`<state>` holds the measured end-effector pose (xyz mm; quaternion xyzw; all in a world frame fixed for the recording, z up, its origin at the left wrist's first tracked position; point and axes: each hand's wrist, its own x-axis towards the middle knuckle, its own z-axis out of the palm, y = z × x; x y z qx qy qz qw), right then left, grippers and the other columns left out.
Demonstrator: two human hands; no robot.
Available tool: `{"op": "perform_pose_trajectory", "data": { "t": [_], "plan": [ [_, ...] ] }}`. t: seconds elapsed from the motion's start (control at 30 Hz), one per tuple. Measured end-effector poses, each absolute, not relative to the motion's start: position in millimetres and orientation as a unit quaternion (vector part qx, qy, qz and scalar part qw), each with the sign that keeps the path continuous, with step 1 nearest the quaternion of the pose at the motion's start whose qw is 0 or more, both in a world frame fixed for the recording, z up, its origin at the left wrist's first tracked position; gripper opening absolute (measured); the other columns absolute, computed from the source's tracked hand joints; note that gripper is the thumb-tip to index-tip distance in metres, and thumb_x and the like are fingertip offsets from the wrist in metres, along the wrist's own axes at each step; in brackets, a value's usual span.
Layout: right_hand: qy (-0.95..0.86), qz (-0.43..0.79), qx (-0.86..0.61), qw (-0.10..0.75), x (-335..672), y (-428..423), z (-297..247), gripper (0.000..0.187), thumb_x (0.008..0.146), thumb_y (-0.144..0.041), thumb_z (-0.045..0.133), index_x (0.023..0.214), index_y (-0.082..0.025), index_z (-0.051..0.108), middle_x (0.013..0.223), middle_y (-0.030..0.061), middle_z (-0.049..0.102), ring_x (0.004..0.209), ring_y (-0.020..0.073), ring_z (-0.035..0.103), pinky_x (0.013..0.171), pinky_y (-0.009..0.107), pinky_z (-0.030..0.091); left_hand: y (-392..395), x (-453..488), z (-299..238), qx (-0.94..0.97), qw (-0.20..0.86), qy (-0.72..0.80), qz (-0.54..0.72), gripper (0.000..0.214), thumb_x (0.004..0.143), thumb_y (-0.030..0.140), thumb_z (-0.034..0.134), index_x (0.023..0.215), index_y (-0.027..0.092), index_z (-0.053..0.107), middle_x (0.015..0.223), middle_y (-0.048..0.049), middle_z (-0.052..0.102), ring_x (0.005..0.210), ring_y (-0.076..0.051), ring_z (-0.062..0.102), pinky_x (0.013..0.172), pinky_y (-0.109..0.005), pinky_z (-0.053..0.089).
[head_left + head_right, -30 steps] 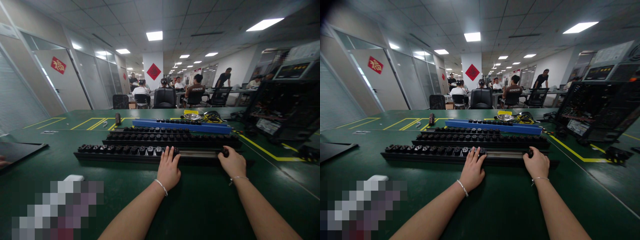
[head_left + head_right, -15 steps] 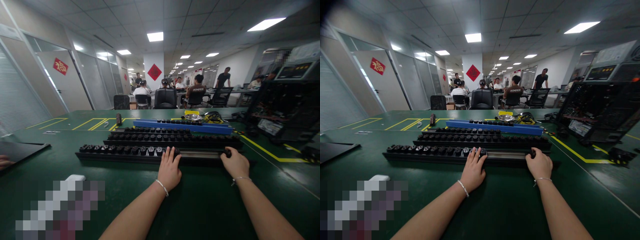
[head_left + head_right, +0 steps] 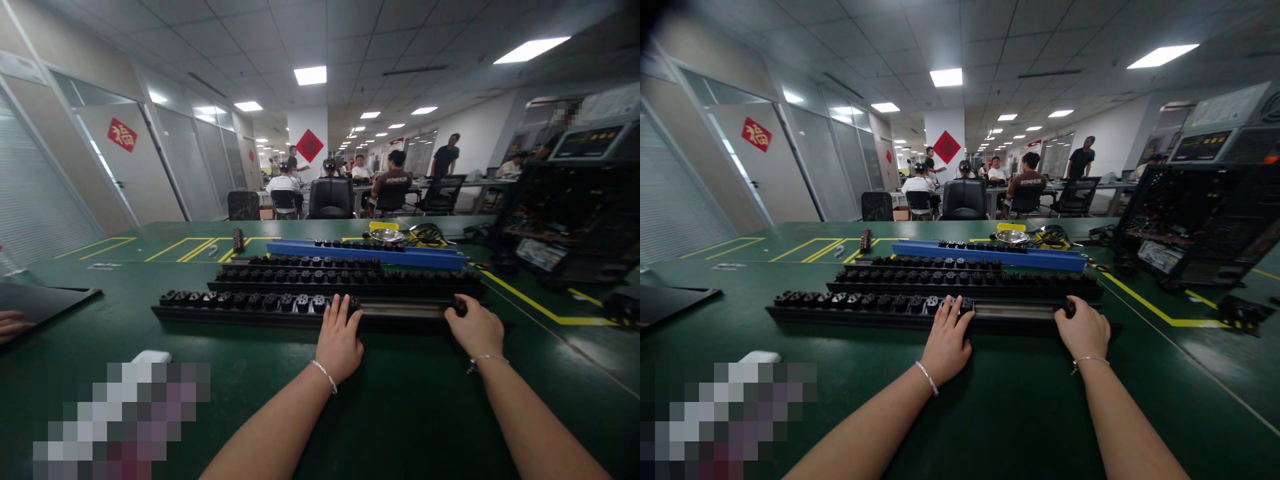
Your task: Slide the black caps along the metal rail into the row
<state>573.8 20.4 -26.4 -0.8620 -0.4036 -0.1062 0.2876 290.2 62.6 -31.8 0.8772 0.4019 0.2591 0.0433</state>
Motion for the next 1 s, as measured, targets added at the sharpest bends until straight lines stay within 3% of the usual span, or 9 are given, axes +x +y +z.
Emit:
{"op": "perform_pose_trajectory", "data": {
  "t": [0.2, 0.47, 1.0],
  "plan": [
    [-0.404, -0.114, -0.860, 0.292, 580, 20, -29, 0.047, 0.075, -0.039, 0.041, 0.112, -0.016, 0.057, 0.099, 0.0130, 0.063, 0.095, 0.0294, 0.055, 0.087, 0.046, 0.039, 63, 291, -34, 0.876, 0.039, 0.401, 0.265, 0.061, 0.071, 0.014, 0.054, 0.130, 0.023, 0.044, 0.153, -0.0050, 0.019, 0.141, -0.026, 0.003, 0.114, -0.049, 0.015],
    [-0.379, -0.124, -0.872, 0.284, 584, 21, -35, 0.047, 0.075, -0.041, 0.041, 0.113, -0.019, 0.057, 0.110, 0.0128, 0.059, 0.112, 0.0317, 0.047, 0.095, 0.053, 0.032, 64, 291, -35, 0.877, 0.039, 0.397, 0.267, 0.060, 0.071, 0.014, 0.054, 0.129, 0.023, 0.045, 0.152, -0.0058, 0.020, 0.141, -0.027, 0.002, 0.114, -0.050, 0.016],
    [-0.375, -0.114, -0.875, 0.284, 591, 20, -36, 0.051, 0.076, -0.045, 0.041, 0.119, -0.020, 0.055, 0.112, 0.0134, 0.058, 0.111, 0.0343, 0.047, 0.095, 0.057, 0.031, 63, 290, -33, 0.877, 0.044, 0.400, 0.264, 0.060, 0.071, 0.014, 0.053, 0.130, 0.023, 0.045, 0.153, -0.0051, 0.019, 0.141, -0.026, 0.002, 0.114, -0.050, 0.015]
  ]
}}
